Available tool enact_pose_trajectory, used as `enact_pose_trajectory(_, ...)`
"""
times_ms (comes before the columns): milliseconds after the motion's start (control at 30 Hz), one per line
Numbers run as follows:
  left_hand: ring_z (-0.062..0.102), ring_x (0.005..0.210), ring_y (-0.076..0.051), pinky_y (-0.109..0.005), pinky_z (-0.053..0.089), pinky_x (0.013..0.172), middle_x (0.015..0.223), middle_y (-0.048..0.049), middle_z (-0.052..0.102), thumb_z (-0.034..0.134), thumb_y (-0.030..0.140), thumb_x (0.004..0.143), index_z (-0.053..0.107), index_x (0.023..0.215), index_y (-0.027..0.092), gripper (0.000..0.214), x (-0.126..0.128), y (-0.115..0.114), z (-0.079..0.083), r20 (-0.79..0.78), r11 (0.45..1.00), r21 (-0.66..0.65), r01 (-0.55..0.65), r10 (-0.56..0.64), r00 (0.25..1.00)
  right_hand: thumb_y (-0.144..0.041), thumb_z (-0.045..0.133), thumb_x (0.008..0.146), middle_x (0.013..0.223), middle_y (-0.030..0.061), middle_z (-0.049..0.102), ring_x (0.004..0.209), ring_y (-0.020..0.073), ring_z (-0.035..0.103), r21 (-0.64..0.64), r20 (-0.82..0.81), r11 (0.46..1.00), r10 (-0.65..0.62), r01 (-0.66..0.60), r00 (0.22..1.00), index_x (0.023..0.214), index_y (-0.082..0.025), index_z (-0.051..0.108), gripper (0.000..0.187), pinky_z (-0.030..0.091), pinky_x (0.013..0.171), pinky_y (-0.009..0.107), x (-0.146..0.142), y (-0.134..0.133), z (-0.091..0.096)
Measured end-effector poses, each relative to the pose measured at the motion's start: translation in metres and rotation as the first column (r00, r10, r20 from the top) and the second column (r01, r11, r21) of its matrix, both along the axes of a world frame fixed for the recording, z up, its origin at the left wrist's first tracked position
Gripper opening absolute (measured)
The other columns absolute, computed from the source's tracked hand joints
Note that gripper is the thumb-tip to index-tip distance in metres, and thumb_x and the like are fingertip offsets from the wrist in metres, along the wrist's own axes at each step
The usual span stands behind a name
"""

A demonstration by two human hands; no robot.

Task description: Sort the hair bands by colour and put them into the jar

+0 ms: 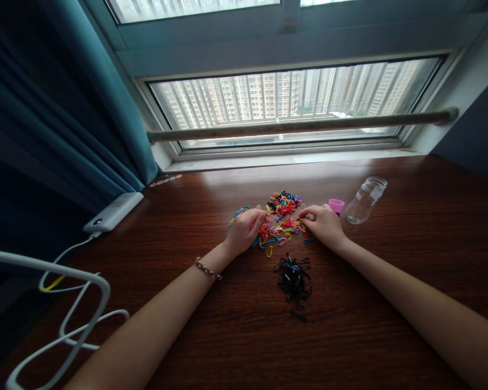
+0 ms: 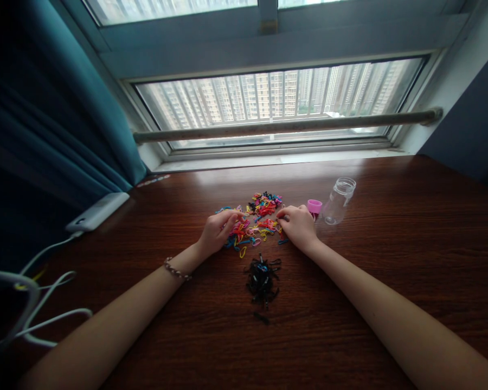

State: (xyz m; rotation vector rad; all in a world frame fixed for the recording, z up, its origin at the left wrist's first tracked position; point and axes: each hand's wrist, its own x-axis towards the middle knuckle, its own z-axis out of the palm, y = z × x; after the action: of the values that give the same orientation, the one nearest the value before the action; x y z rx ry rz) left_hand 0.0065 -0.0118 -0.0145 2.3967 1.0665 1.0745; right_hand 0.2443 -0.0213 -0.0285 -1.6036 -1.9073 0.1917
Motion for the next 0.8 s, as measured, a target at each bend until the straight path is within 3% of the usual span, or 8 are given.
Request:
enact_pose_trajectory(167, 0.051, 0.109, -0.019, -0.034, 0.039, 0.095, 0.107, -0.0099, 0.061, 0.037, 0.027, 0.088, 0.058, 0.101, 0.015, 0.027, 0.001, 0.005, -0.002, -0.053, 0.998, 0.058, 0.030, -0.027, 0.998, -0.025, 0.052, 0.079, 0.081, 0.0037, 0.066, 0.075, 0.0214, 0.047, 0.046, 0.135, 0.996, 0.063, -0.070, 0.989, 0.079, -0.023, 0.067, 0.014, 0.036, 0.067, 0.032, -0.001, -0.002, 0.005)
enact_pose_trajectory(367, 0.024, 0.131, -0.021, -0.044, 0.019, 0.108, 0.133, -0.0043, 0.043, 0.035, 0.033, 0.089, 0.042, 0.126, 0.021, 0.039, 0.006, 0.003, 0.001, -0.335, 0.991, 0.088, 0.096, -0.062, 0.940, -0.017, 0.045, 0.083, 0.087, 0.0101, 0.060, 0.086, 0.0242, 0.044, 0.110, 0.206, 0.989, 0.070, -0.094, 0.976, 0.092, -0.016, 0.062, 0.019, 0.037, 0.078, 0.036, -0.008, -0.001, 0.001)
enact_pose_trajectory(467, 0.019, 0.133, -0.021, -0.046, 0.012, 0.109, 0.139, -0.0013, 0.035, 0.034, 0.036, 0.089, 0.032, 0.132, 0.025, 0.045, 0.008, -0.002, 0.007, -0.480, 0.972, 0.053, 0.227, -0.174, 0.860, -0.017, 0.046, 0.083, 0.087, 0.0090, 0.059, 0.088, 0.0231, 0.047, 0.158, 0.053, 0.984, 0.071, -0.079, 0.996, 0.085, -0.016, 0.062, 0.017, 0.037, 0.081, 0.037, -0.010, -0.001, 0.002)
enact_pose_trajectory(533, 0.023, 0.132, -0.020, -0.044, 0.014, 0.109, 0.138, -0.0001, 0.036, 0.033, 0.036, 0.089, 0.034, 0.132, 0.027, 0.043, 0.008, -0.004, 0.009, -0.520, 0.955, 0.013, 0.297, -0.248, 0.818, -0.022, 0.050, 0.081, 0.085, 0.0080, 0.060, 0.086, 0.0220, 0.050, 0.163, -0.154, 0.985, 0.085, -0.059, 0.984, 0.081, -0.016, 0.063, 0.014, 0.040, 0.079, 0.036, -0.010, -0.001, 0.007)
enact_pose_trajectory(600, 0.029, 0.129, -0.018, -0.041, 0.020, 0.108, 0.135, 0.0002, 0.041, 0.032, 0.034, 0.090, 0.040, 0.128, 0.027, 0.039, 0.007, -0.004, 0.010, -0.502, 0.942, -0.018, 0.336, -0.299, 0.812, -0.029, 0.056, 0.078, 0.082, 0.0071, 0.062, 0.080, 0.0197, 0.055, 0.099, -0.425, 0.993, 0.102, -0.066, 0.900, 0.080, -0.016, 0.063, 0.015, 0.043, 0.072, 0.033, -0.010, -0.003, 0.015)
enact_pose_trajectory(667, 0.037, 0.124, -0.017, -0.038, 0.025, 0.107, 0.127, -0.0009, 0.050, 0.032, 0.031, 0.090, 0.051, 0.118, 0.025, 0.035, 0.005, -0.002, 0.009, -0.435, 0.936, -0.025, 0.352, -0.327, 0.839, -0.034, 0.060, 0.074, 0.076, 0.0052, 0.063, 0.069, 0.0160, 0.057, 0.007, -0.655, 0.987, 0.126, -0.161, 0.745, 0.080, -0.015, 0.062, 0.020, 0.045, 0.064, 0.029, -0.011, -0.006, 0.025)
enact_pose_trajectory(733, 0.046, 0.116, -0.017, -0.036, 0.029, 0.104, 0.113, -0.0027, 0.061, 0.031, 0.029, 0.090, 0.061, 0.102, 0.022, 0.033, 0.003, 0.000, 0.007, -0.336, 0.935, -0.019, 0.355, -0.340, 0.878, -0.036, 0.064, 0.070, 0.066, 0.0020, 0.062, 0.058, 0.0122, 0.056, -0.071, -0.766, 0.936, 0.170, -0.344, 0.621, 0.076, -0.015, 0.062, 0.022, 0.044, 0.056, 0.025, -0.014, -0.012, 0.033)
enact_pose_trajectory(800, 0.054, 0.106, -0.017, -0.035, 0.035, 0.099, 0.097, -0.0049, 0.066, 0.029, 0.028, 0.091, 0.065, 0.084, 0.018, 0.038, 0.001, 0.002, 0.005, -0.215, 0.944, -0.021, 0.330, -0.326, 0.921, -0.036, 0.068, 0.066, 0.059, 0.0001, 0.061, 0.051, 0.0103, 0.054, -0.184, -0.776, 0.788, 0.250, -0.588, 0.579, 0.074, -0.014, 0.064, 0.024, 0.043, 0.050, 0.023, -0.018, -0.017, 0.038)
